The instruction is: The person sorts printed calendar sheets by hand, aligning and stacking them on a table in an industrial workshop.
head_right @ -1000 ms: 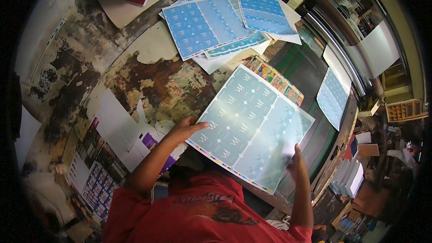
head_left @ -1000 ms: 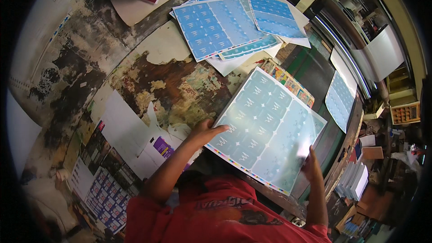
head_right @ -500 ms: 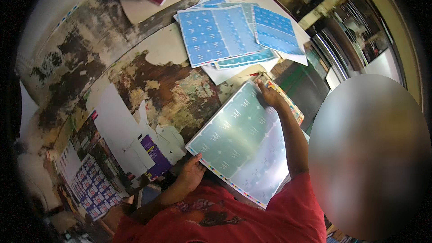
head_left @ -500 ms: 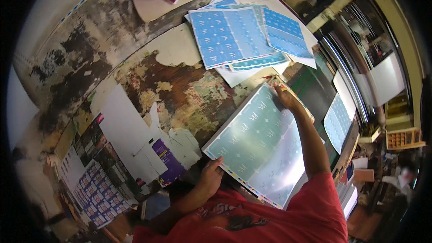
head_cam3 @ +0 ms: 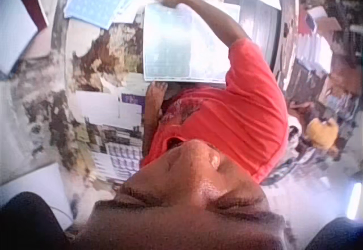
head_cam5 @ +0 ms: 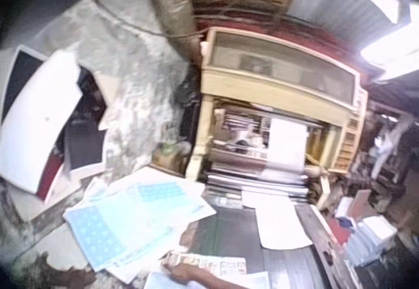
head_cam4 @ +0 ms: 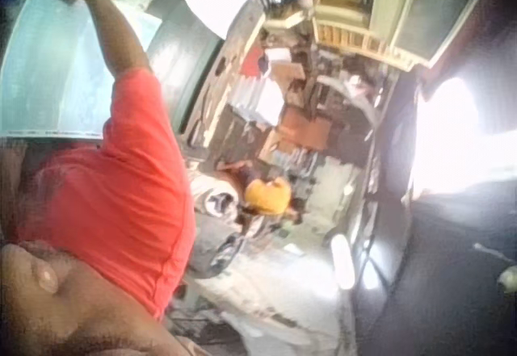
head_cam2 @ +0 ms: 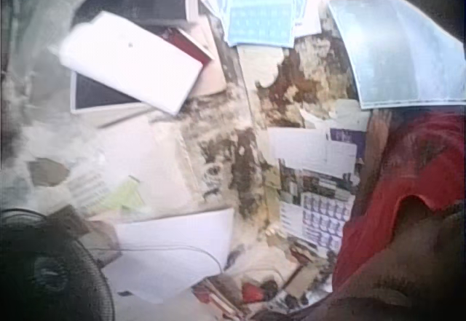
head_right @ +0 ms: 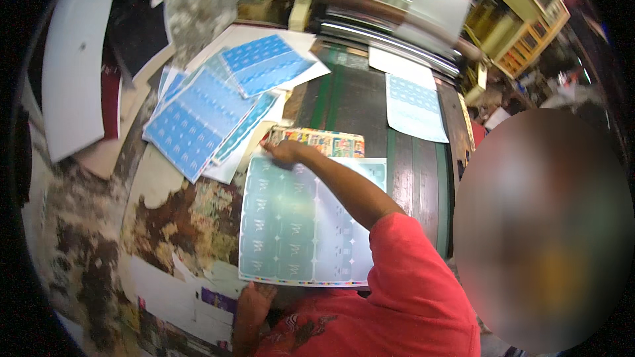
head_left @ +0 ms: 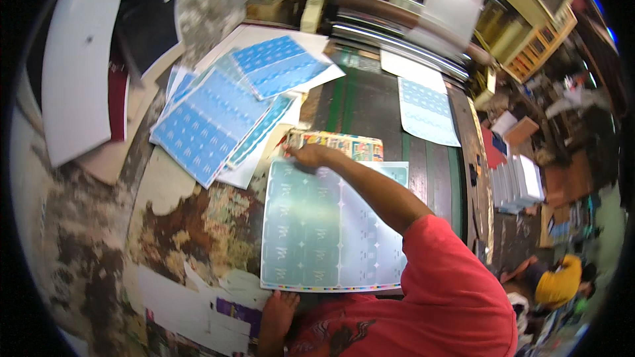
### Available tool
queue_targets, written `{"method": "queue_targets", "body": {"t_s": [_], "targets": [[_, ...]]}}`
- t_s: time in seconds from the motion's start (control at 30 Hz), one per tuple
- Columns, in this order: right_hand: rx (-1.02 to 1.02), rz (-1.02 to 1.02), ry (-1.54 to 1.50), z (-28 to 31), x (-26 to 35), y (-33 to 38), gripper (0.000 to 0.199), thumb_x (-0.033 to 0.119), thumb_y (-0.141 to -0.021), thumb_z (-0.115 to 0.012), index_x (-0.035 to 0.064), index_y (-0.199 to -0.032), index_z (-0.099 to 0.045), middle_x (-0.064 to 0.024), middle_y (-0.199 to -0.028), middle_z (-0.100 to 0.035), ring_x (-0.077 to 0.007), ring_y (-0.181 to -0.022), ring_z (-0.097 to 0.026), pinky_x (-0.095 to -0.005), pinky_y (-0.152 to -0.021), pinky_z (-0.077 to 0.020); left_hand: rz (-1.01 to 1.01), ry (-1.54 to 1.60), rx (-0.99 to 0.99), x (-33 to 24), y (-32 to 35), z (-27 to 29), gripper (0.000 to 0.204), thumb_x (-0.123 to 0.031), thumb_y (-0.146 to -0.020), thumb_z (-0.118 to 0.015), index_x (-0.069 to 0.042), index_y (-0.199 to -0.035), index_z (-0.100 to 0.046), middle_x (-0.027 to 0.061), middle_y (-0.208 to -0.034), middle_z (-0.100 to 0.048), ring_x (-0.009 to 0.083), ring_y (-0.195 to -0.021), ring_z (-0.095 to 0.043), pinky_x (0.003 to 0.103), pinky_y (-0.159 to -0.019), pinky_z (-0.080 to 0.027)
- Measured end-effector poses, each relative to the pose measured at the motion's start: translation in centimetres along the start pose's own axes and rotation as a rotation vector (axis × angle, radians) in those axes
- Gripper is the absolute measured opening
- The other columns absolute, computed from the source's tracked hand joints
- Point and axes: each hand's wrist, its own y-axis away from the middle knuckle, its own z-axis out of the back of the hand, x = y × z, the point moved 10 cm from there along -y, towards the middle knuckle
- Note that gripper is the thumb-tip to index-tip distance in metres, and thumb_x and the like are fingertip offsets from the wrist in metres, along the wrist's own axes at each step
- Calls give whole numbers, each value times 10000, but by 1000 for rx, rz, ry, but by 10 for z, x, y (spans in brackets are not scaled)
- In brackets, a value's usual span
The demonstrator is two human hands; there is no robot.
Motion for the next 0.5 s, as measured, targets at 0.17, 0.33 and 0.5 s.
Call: {"method": "queue_targets", "body": {"t_s": [0.17, 0.33, 0.5], "targets": [[-550, 228, -139, 89, 63, 129, 621, 576, -990, -373, 83, -1062, -745, -222, -1033, -704, -406, -1008, -652, -500, -927, -474, 83, -525, -135, -18, 15, 75, 411, -339, -1014, -506, -30, -1280, -560, 182, -1274, -619, 345, -1184, -585, 489, -1036, -430], [-575, 395, -720, 114, 84, 304, 442, 412, -999, -532, 21, -1126, -695, -185, -1004, -721, -280, -961, -679, -410, -841, -513, 176, -726, -264, -36, 31, 120, 377, -365, -994, -558, -28, -1158, -600, 125, -1024, -681, 266, -937, -657, 381, -858, -510], [545, 532, -1194, -42, 142, 478, 472, 376, -1049, -493, -51, -1152, -667, -108, -1019, -710, -179, -946, -643, -327, -881, -498, 320, -825, -172, -33, 24, 118, 321, -328, -972, -623, -17, -1045, -639, 88, -854, -681, 197, -772, -641, 323, -693, -507]]}}
